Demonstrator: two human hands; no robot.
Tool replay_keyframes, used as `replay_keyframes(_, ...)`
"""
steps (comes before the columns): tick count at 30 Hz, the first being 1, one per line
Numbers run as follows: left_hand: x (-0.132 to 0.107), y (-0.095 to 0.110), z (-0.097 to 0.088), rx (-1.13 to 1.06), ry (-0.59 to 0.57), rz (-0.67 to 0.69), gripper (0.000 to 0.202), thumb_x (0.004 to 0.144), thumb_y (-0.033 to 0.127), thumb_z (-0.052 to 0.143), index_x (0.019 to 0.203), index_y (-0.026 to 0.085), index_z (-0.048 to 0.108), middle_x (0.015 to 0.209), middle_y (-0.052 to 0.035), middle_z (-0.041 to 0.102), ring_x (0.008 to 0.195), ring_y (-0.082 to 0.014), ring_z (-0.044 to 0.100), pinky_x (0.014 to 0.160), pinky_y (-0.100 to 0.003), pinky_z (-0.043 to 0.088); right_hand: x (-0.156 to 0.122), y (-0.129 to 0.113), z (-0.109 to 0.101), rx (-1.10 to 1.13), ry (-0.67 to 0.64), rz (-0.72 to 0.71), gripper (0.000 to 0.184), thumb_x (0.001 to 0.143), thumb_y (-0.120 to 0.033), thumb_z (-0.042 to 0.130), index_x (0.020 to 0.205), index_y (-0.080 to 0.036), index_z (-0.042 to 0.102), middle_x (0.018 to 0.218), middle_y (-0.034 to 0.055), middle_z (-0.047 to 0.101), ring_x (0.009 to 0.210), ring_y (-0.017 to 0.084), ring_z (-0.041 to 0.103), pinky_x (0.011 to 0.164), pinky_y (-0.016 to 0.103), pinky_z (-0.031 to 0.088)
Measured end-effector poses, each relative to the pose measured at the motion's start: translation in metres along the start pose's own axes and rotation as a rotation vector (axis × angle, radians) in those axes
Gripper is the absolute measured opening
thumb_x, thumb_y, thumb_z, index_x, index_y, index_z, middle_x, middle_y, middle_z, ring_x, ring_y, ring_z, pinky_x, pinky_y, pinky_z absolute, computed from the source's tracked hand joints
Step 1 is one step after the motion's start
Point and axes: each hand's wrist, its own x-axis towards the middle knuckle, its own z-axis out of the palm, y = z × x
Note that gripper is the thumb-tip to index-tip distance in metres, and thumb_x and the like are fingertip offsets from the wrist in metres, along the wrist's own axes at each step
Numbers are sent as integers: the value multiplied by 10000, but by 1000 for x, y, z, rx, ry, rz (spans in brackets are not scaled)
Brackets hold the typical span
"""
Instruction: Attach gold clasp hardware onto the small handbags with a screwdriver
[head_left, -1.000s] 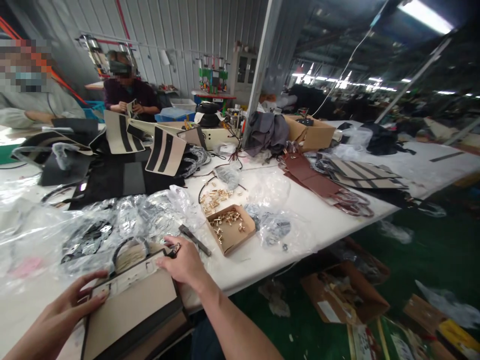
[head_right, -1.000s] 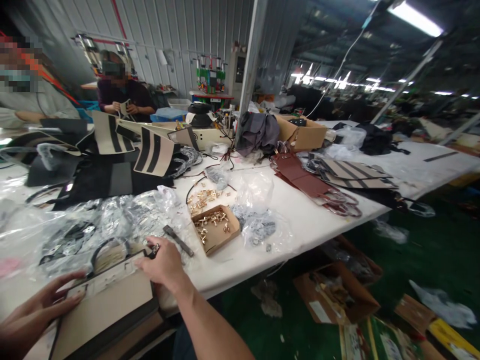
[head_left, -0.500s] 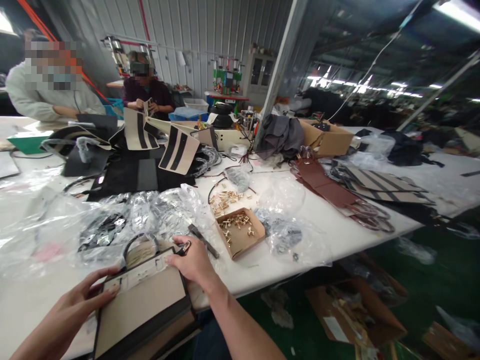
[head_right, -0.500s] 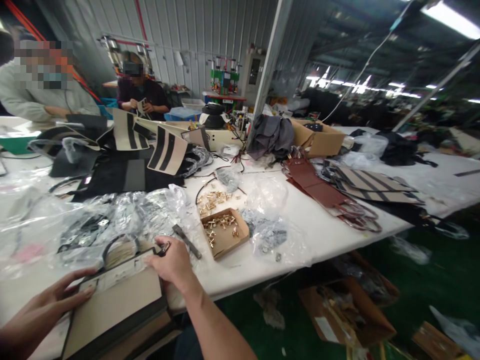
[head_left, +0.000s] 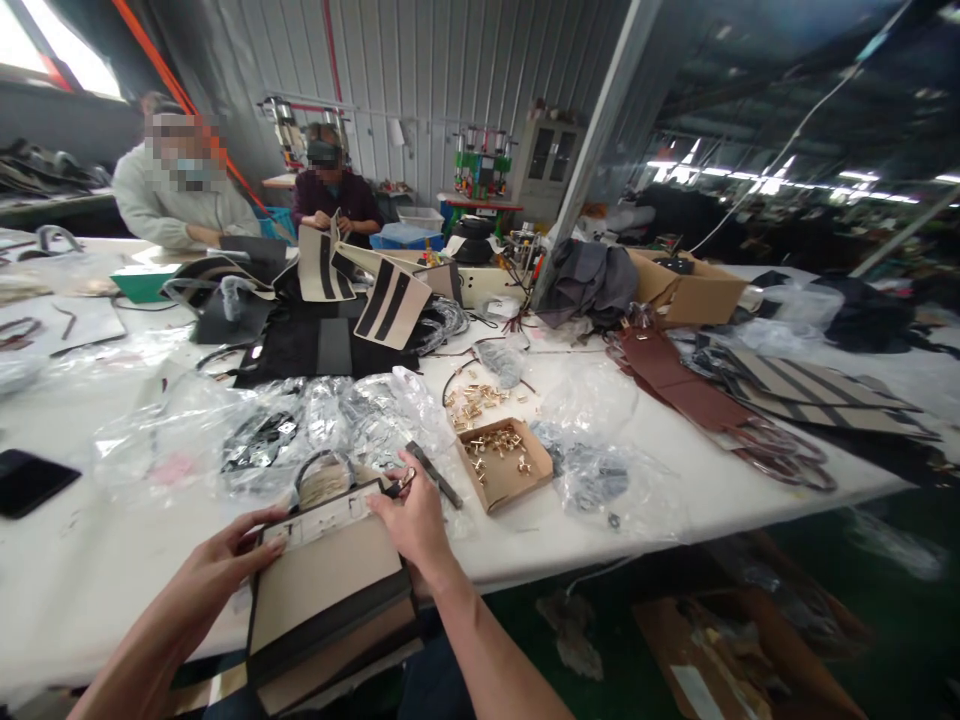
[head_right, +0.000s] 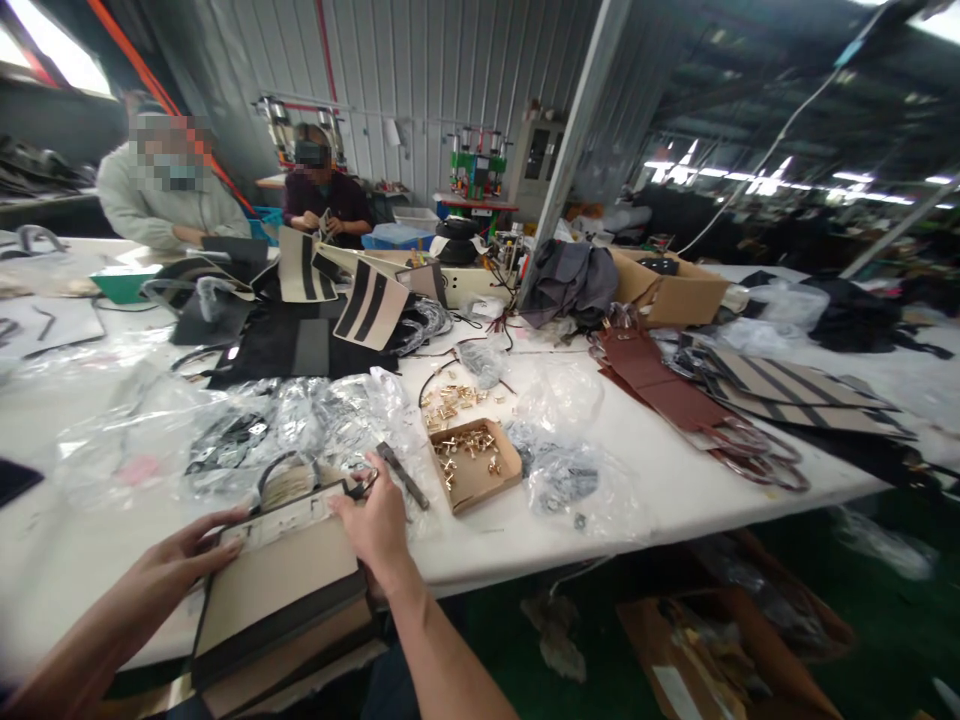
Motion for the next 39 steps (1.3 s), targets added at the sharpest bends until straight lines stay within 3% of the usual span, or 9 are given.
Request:
replay_keyframes(3,1,-11,-3,-114,-80,15,1042,529,843,934,1304,163,782,1105,-139,801,1133,-377,702,909,-410,547,0,-3,-3,12,-18,0,792,785,-298,855,1540,-188,640,1229,76,836,955,242,781,943,372,623)
replay_keyframes(7,3,-23,-2,-171,-77,68,950,624,747,939,1335,141,765,1010,-96,754,1018,-317,669,881,-385,498,0,-5,-4,-13,-14,-30,751,803,-328,825,1515,-157,656,1223,102,837,962,260,779,946,387,623)
replay_keyframes(19,4,-30,-1,-245,-94,118,704,660,508,861,1253,137,785,850,-9,614,878,-245,582,800,-347,426,10,18,-2,-10,-61,-56,741,807,-439,853,1473,-161,688,1258,150,834,978,309,819,926,440,663)
replay_keyframes(23,10,-36,8,-205,-8,159,573,654,386,778,1173,146,787,908,-44,682,885,-266,619,814,-367,458,15,21,-2,-32,-114,-32,776,795,-488,847,1478,-159,679,1270,163,829,964,324,825,890,451,674)
replay_keyframes(26,14,-40,14,-141,66,227,468,645,295,737,1091,167,796,1045,-91,738,985,-304,650,896,-390,483,19,12,-12,-245,-126,-53,828,799,-541,821,1524,-179,651,1263,153,827,897,320,804,859,465,659)
replay_keyframes(30,15,-43,12,-169,40,182,475,650,274,747,1111,166,781,1043,-81,705,994,-288,636,889,-371,473,35,-27,-24,-779,4,-336,721,800,-537,866,1439,-229,739,1287,172,788,1193,416,724,996,518,585)
replay_keyframes(33,16,-46,8,-235,-46,93,586,658,318,765,1220,155,737,923,-27,642,898,-251,603,780,-341,437,56,-68,1,-932,7,-528,377,951,-455,764,1252,-239,838,1216,160,787,1237,391,667,1034,476,538)
replay_keyframes(36,19,-52,10,-257,-49,98,588,654,322,761,1216,154,722,894,-13,628,880,-243,592,754,-335,417,82,-98,62,-870,-176,-581,263,1049,-334,648,1156,-249,873,1174,112,800,1167,290,695,1011,358,517)
replay_keyframes(39,24,-59,14,-280,-21,106,563,641,310,781,1181,160,729,887,-15,646,892,-248,601,760,-337,417,108,-106,129,-879,-398,-506,244,1062,-300,652,1077,-232,887,1163,101,809,1070,222,732,952,276,500)
